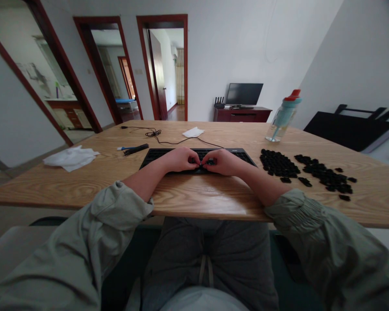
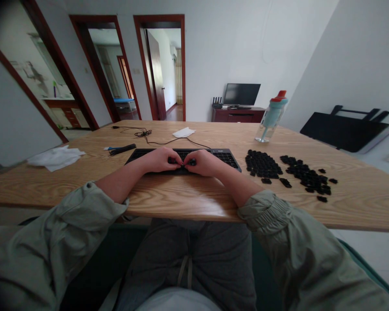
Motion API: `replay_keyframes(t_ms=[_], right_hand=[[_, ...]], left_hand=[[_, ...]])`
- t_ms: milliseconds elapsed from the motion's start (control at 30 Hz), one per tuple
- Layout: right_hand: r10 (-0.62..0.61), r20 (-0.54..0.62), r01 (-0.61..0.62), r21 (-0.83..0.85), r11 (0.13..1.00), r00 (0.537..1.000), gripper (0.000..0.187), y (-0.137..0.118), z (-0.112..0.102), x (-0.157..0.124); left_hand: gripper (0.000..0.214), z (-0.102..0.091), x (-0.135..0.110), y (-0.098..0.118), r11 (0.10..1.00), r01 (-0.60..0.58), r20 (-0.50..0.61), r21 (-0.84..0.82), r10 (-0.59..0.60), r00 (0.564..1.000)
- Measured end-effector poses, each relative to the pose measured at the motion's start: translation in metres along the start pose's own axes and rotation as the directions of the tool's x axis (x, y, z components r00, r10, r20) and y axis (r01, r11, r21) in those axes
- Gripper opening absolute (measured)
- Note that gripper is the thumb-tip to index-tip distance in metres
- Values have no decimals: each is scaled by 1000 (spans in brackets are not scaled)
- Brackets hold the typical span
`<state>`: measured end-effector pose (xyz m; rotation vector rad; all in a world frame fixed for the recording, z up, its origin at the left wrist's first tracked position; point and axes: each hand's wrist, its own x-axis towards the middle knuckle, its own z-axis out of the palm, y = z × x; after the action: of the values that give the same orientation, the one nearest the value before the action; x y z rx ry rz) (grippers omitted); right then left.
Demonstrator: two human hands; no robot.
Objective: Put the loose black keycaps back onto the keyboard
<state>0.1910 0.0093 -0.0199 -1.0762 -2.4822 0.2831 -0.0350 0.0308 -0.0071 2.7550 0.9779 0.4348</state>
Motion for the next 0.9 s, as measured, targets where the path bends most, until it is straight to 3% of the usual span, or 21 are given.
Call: replay_keyframes(t_ms=[233,500,733,900], right_hand=[[-43,37,42,24,999,998,23,0,-3,0],[-11,57,9,37,999,998,23,0,-5,-1],[112,-100,-93,176,980,989,34,4,-18,-2],[166,-205,-122,213,969,965,34,14,-25,-3]], left_hand=[[20,2,1,-2,998,-17,44,-60,20,999],[21,4,2,-1,999,-21,15,-31,22,1000],[23,0,3,5,999,-13,-136,-32,9,991],[20,4,6,14,1000,-14,-116,-13,13,993]])
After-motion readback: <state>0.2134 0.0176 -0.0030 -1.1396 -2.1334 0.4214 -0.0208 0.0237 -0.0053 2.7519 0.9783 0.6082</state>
